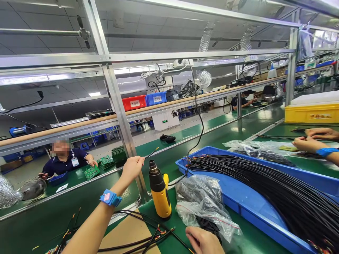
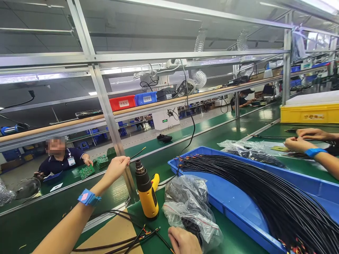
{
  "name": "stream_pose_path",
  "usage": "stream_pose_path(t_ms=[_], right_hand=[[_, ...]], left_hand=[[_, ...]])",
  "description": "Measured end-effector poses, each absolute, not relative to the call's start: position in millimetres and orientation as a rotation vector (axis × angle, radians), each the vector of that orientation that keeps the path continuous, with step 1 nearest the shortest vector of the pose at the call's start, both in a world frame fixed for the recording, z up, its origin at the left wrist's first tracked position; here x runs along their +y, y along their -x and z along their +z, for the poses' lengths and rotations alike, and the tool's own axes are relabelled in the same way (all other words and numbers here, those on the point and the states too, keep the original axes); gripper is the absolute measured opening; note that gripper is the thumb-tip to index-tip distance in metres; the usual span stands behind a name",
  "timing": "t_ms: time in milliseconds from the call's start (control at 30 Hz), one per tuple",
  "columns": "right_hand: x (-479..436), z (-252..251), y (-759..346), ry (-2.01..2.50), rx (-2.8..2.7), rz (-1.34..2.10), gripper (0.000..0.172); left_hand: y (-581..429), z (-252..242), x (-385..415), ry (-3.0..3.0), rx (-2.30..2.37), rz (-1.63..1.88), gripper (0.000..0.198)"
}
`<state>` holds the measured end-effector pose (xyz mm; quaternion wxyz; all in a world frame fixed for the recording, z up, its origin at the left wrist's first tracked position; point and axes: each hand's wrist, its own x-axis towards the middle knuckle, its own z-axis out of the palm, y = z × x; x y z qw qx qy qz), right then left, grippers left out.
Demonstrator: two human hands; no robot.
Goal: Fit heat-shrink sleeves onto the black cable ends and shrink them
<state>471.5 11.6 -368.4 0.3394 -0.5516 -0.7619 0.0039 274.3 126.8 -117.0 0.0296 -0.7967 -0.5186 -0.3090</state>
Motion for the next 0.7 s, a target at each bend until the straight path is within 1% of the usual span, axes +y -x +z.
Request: stream_pose_path(t_ms=[133, 233, 300, 367, 433, 533, 600, 700], right_hand=[[9, -366, -471, 1.400, -1.936, -0.004, 0.023], [7, -361, -473, 1.393, -1.877, 0.020, 0.025], [6, -357, -476, 1.411, -1.818, 0.053, 0.025], [7, -353, -481, 1.453, -1.748, 0.099, 0.026], [7, -350, -486, 1.497, -1.709, 0.156, 0.026], [2, -344, -493, 1.562, -1.734, 0.208, 0.026], [-6, -342, -496, 1.656, -1.787, 0.212, 0.027], [-19, -341, -500, 1.863, -1.906, 0.190, 0.029]], left_hand=[[-266, -114, 113, 2.505, -1.601, -0.966, 0.041], [-263, -131, 81, 2.482, -1.604, -0.966, 0.039], [-265, -160, 54, 2.489, -1.565, -0.878, 0.034], [-270, -200, 29, 2.594, -1.463, -0.738, 0.030], [-278, -244, 10, 2.717, -1.400, -0.577, 0.030], [-289, -301, -3, 2.757, -1.507, -0.428, 0.031], [-292, -323, -6, 2.768, -1.592, -0.332, 0.031], [-291, -336, -8, 2.791, -1.647, -0.189, 0.030]])
